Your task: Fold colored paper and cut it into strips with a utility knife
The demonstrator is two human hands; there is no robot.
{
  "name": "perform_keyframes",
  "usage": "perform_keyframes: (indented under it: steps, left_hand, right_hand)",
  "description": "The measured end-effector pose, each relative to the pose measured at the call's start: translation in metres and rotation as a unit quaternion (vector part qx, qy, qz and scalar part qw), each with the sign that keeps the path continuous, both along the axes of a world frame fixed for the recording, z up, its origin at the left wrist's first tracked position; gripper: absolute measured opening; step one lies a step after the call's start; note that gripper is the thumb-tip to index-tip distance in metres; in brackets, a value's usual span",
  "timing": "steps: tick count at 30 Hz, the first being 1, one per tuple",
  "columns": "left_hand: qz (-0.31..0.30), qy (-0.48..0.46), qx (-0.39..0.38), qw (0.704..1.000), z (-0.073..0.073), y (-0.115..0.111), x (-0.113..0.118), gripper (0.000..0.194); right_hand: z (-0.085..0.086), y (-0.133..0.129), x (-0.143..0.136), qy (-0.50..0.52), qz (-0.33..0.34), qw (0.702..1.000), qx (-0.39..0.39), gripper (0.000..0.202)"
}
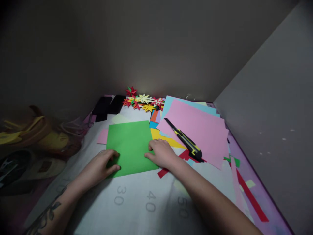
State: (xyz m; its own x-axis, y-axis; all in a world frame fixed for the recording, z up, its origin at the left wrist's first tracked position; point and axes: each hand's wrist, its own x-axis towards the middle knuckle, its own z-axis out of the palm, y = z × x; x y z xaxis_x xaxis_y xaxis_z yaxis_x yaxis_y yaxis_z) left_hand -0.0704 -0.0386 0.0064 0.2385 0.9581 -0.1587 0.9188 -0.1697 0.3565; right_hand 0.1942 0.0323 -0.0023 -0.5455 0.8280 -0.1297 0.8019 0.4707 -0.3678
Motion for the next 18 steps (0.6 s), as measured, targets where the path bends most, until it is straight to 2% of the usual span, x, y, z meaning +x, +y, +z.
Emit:
perform_keyframes:
  steps: [3,6,8,10,13,16,18]
  left_hand:
    - [-0.005,0.053,0.068,0.996,0.001,-0.014,0.017,0.022]
    - [-0.088,0.060,0.102,0.989,-0.007,-0.035,0.045,0.047]
    - [-0.116,0.075,0.082,0.987,-0.017,-0.048,0.060,0.063]
    - [-0.131,0.090,0.060,0.985,-0.028,-0.058,0.063,0.070]
    - [-0.140,0.102,0.082,0.981,-0.042,-0.069,0.046,0.075]
    - [-0.104,0.132,0.146,0.975,-0.049,-0.080,0.013,0.078]
    - [-0.083,0.158,0.165,0.970,-0.049,-0.086,-0.004,0.076]
  right_hand:
    - [0.002,-0.007,-0.004,-0.013,-0.020,0.999,0.023,0.019]
    - [0.001,-0.034,-0.017,0.005,-0.019,0.997,0.075,0.025]
    - [-0.004,-0.059,-0.026,0.046,0.058,0.995,0.064,0.046]
    - [-0.013,-0.081,-0.029,0.066,0.144,0.987,0.019,0.075]
    - [-0.026,-0.101,-0.017,0.045,0.178,0.982,-0.031,0.095]
    - [-0.032,-0.107,0.005,-0.008,0.130,0.990,-0.050,0.093]
    - [-0.033,-0.112,0.018,-0.031,0.086,0.995,-0.046,0.088]
